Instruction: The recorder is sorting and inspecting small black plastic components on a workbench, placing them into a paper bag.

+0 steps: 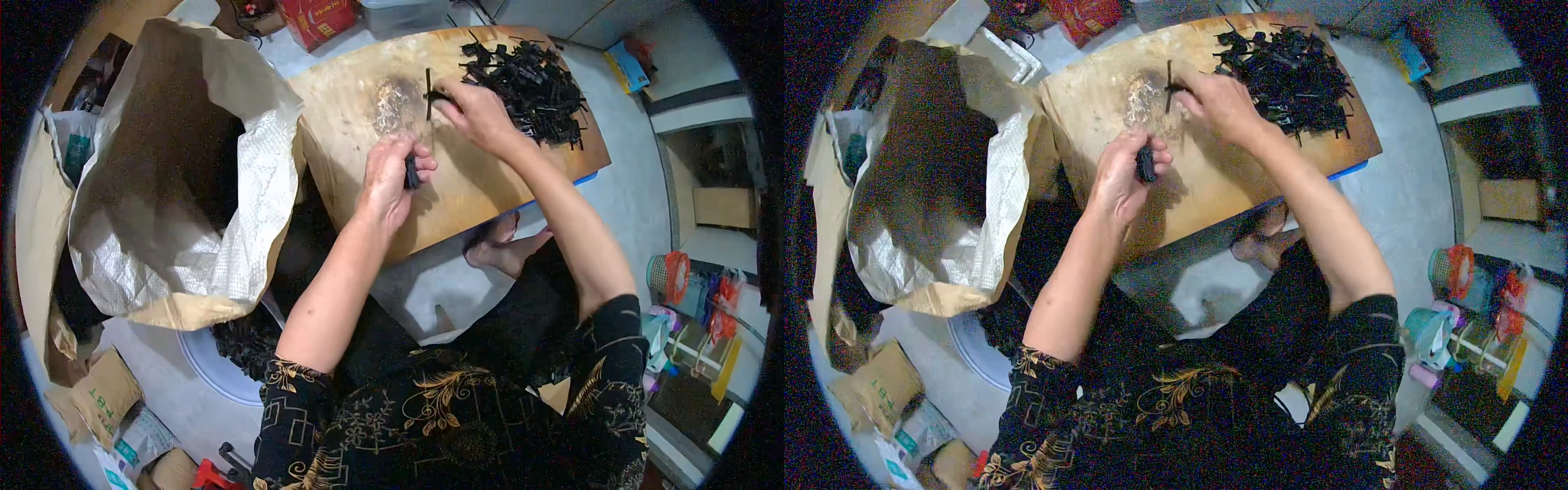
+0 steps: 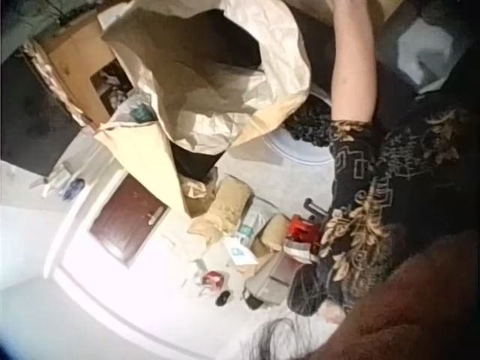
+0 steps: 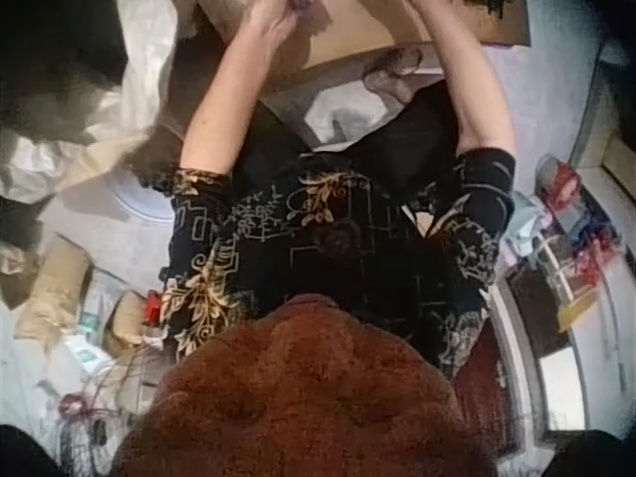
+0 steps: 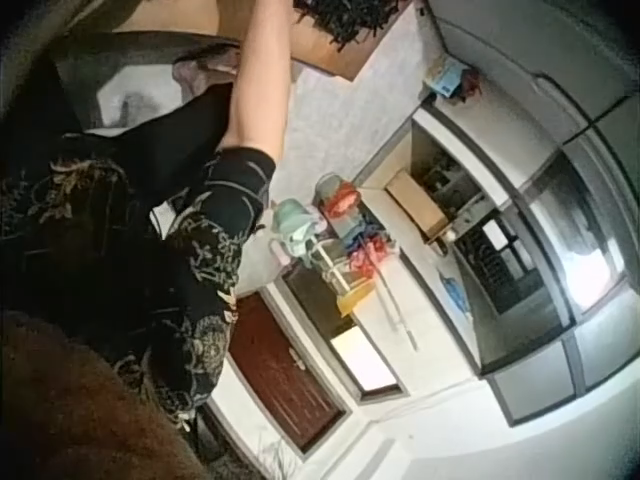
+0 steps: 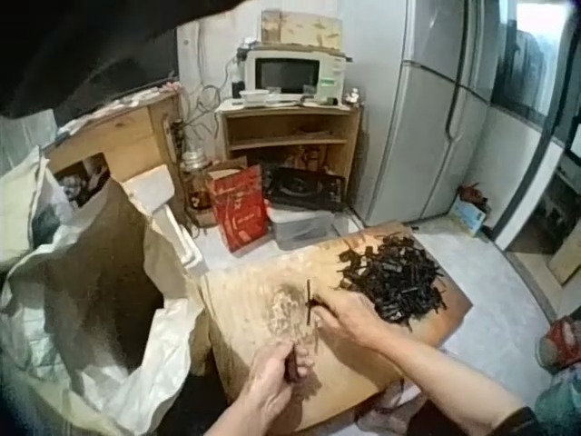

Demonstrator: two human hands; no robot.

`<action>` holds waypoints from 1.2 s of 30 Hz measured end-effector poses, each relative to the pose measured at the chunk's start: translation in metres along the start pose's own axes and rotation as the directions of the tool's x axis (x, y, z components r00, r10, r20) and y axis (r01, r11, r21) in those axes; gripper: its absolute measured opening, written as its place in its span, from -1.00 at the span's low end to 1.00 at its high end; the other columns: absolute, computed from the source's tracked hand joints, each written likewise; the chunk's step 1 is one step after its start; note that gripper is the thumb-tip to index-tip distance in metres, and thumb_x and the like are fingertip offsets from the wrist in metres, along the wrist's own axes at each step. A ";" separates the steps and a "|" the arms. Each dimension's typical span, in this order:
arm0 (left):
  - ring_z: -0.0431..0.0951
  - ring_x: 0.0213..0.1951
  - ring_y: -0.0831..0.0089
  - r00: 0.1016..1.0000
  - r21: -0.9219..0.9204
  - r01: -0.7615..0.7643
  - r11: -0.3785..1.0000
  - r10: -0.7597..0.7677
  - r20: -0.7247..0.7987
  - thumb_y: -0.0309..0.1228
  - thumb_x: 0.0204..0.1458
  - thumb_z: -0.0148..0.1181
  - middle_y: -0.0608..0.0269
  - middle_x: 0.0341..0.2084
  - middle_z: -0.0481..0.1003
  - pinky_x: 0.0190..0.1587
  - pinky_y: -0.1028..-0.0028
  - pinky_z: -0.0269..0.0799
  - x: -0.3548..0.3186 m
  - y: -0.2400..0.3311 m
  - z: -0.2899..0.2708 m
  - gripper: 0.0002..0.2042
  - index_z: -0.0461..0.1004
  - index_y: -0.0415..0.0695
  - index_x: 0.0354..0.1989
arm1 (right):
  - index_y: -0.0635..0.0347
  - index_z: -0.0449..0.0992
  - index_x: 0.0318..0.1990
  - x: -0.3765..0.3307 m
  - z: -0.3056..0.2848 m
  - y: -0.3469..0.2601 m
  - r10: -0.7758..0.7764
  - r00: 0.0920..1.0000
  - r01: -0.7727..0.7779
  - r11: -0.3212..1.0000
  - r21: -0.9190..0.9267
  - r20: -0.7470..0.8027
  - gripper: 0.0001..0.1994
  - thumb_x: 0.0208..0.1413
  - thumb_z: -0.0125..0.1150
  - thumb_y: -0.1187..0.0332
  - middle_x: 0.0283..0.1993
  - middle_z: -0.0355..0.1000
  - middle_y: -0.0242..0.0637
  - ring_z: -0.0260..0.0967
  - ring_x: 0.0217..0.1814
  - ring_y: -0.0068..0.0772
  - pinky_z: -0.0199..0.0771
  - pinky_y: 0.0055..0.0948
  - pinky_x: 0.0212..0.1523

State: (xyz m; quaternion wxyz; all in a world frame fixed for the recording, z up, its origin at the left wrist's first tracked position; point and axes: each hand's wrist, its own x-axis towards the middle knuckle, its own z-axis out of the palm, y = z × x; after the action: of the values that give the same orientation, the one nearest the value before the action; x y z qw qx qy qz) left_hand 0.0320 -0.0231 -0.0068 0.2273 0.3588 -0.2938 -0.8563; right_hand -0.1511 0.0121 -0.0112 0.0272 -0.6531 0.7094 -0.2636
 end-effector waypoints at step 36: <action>0.38 -0.57 0.63 0.908 0.604 -0.336 0.723 0.078 0.412 -0.49 0.05 0.03 0.33 -0.55 0.37 -0.59 0.67 0.22 -0.021 -0.033 0.020 -0.71 0.12 -0.08 -0.08 | 0.20 0.26 -0.38 -0.112 -0.027 -0.054 0.352 0.875 -0.481 0.545 0.687 0.333 -0.76 0.22 -0.17 0.23 -0.61 0.11 -0.52 0.03 -0.56 -0.70 0.08 -0.63 -0.54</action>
State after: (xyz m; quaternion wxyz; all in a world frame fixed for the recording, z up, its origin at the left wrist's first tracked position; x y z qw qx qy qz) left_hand 0.0245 0.0208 -0.0070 0.1237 0.2178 -0.6532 -0.7146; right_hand -0.0964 0.1259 -0.0002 0.4120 -0.4122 0.6651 -0.4669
